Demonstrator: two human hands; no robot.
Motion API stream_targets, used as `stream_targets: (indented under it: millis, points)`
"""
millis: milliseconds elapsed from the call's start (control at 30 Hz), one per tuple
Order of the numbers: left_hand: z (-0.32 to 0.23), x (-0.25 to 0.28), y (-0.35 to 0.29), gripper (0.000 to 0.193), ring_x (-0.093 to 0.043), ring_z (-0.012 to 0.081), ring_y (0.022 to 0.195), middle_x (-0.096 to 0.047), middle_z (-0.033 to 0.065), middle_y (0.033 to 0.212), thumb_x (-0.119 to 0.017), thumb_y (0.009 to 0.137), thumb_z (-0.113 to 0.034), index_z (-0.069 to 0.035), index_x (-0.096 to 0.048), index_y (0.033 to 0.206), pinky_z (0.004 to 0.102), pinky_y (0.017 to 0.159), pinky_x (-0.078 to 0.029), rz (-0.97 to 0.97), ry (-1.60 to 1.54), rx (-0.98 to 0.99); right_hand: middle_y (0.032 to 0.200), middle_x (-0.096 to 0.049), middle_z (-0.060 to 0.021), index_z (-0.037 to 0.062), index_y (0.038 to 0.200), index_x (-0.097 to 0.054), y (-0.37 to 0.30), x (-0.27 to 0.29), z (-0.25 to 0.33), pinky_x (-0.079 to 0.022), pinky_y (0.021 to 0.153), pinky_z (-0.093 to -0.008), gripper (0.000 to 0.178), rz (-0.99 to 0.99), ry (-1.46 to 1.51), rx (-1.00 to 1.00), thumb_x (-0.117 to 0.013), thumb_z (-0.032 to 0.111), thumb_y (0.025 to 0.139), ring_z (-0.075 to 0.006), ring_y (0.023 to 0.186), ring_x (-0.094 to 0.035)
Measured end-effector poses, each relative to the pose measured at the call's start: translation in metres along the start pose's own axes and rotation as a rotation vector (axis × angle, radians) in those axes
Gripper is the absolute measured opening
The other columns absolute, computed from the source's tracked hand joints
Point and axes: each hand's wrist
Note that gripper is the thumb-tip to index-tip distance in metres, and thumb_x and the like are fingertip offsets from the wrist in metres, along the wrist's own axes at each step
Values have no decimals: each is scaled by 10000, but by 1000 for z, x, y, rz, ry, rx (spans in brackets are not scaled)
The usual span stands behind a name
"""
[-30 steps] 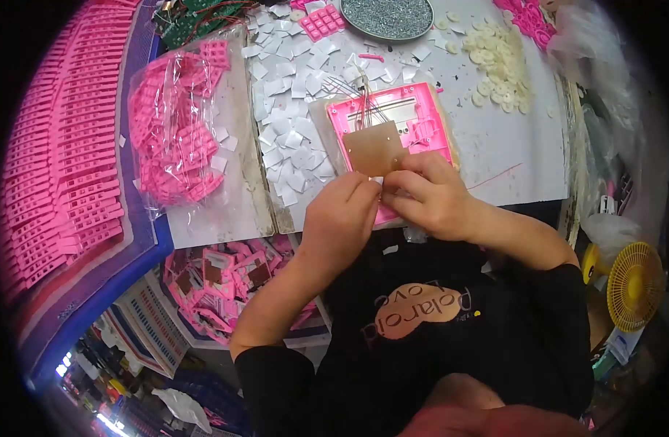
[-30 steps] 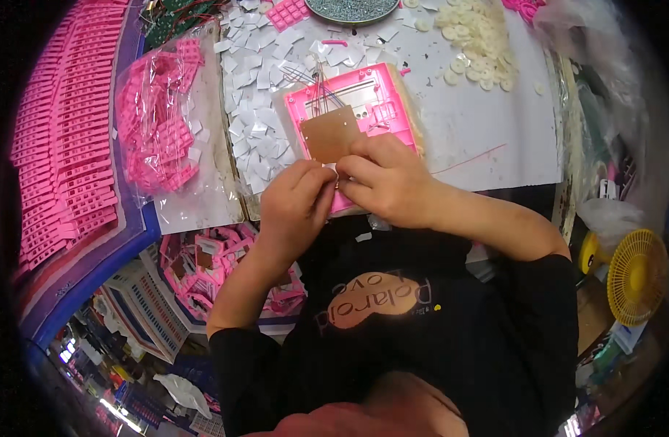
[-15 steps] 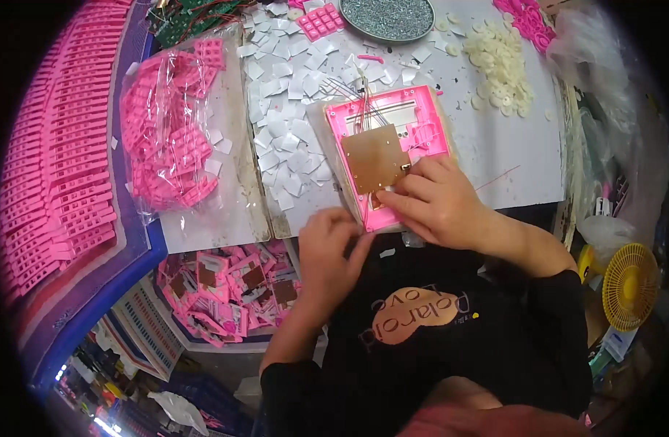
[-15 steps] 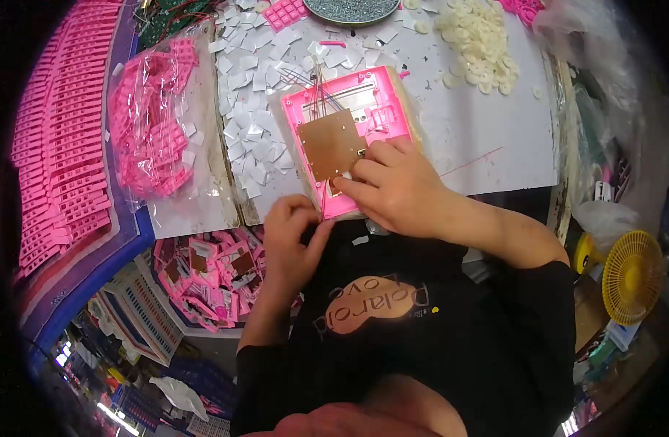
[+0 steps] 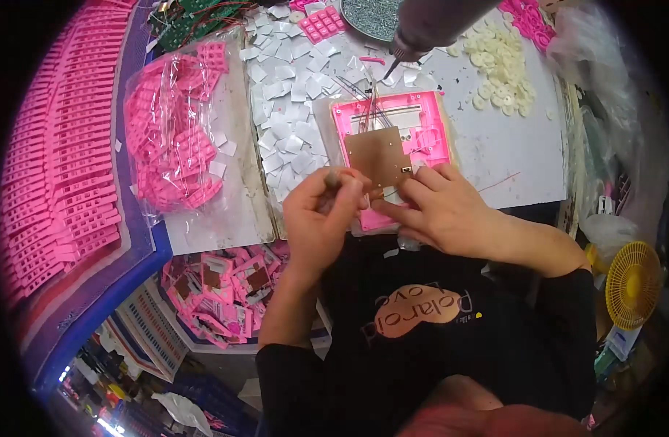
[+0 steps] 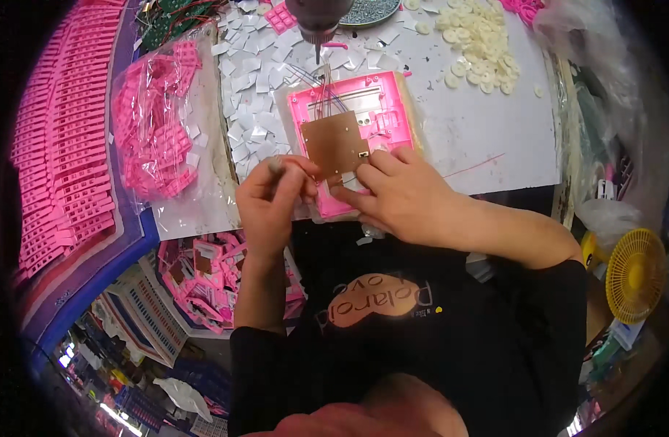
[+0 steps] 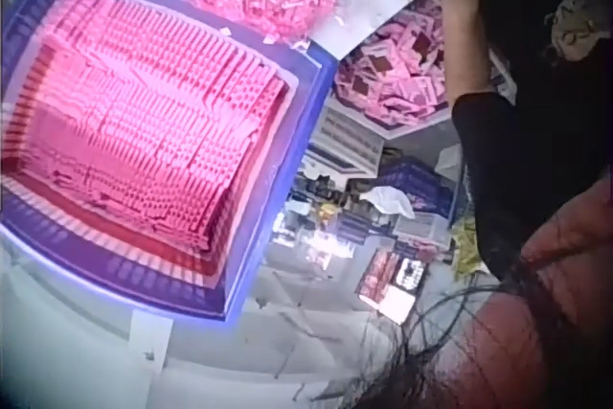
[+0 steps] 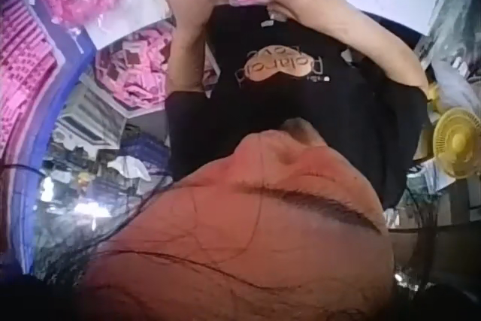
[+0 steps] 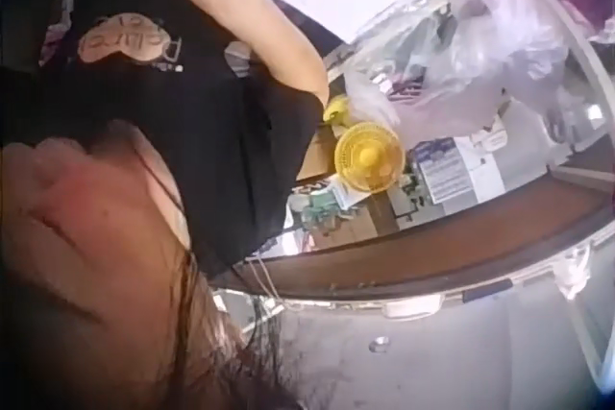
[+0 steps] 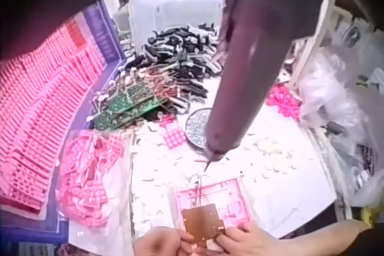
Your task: Assembling components of a pink plastic toy, including a circuit board and mechanical parts, using a glue gun.
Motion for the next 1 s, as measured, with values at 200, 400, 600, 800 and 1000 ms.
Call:
stream_targets:
  millis: [200, 400, 600, 800, 1000]
  points:
    - [8, 1, -14, 57, -646, 115, 813, -673, 90, 950, -654, 904, 37, 33, -665, 959, 252, 721, -540, -50, 315, -238, 911, -573, -28, 145, 1219, -688, -2, -10, -23, -444, 726, -395, 430, -125, 206, 50, -742, 302, 823, -242, 868, -543]
    - [-4, -12, -10, 139, -661, 241, 730, -661, 112, 861, -738, 802, 15, -29, -656, 906, 315, 640, -527, 72, 734, -509, 877, -587, -58, 124, 1157, -711, -2, -5, -18, -478, 692, -398, 380, -150, 187, 45, -765, 232, 797, -259, 832, -560]
    - [-4, -22, -4, 174, -666, 273, 730, -666, 103, 864, -758, 786, -22, -53, -639, 909, 353, 622, -530, 296, 886, -613, 1041, -660, -81, 58, 1125, -717, 1, 33, -36, -529, 708, -379, 368, -396, 415, -3, -785, 88, 764, -273, 864, -618]
    - [-10, -42, 18, 185, -669, 275, 781, -659, 107, 936, -741, 808, -12, -55, -662, 970, 354, 632, -534, 342, 918, -583, 885, -628, -78, 80, 926, -663, -21, 33, -39, -519, 758, -421, 145, -300, 365, -124, -736, 139, 815, -290, 859, -605]
    - [-10, -63, 64, 176, -618, 274, 852, -610, 59, 897, -736, 754, -64, -97, -674, 915, 413, 778, -490, 737, 1205, -776, 847, -612, -62, 89, 896, -649, -62, 8, -23, -504, 679, -396, 134, -307, 485, -253, -750, 114, 811, -278, 822, -592]
Point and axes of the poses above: each hand's wrist, its own y-axis towards the middle knuckle, its own x-axis out of the back of the hand, z = x × y
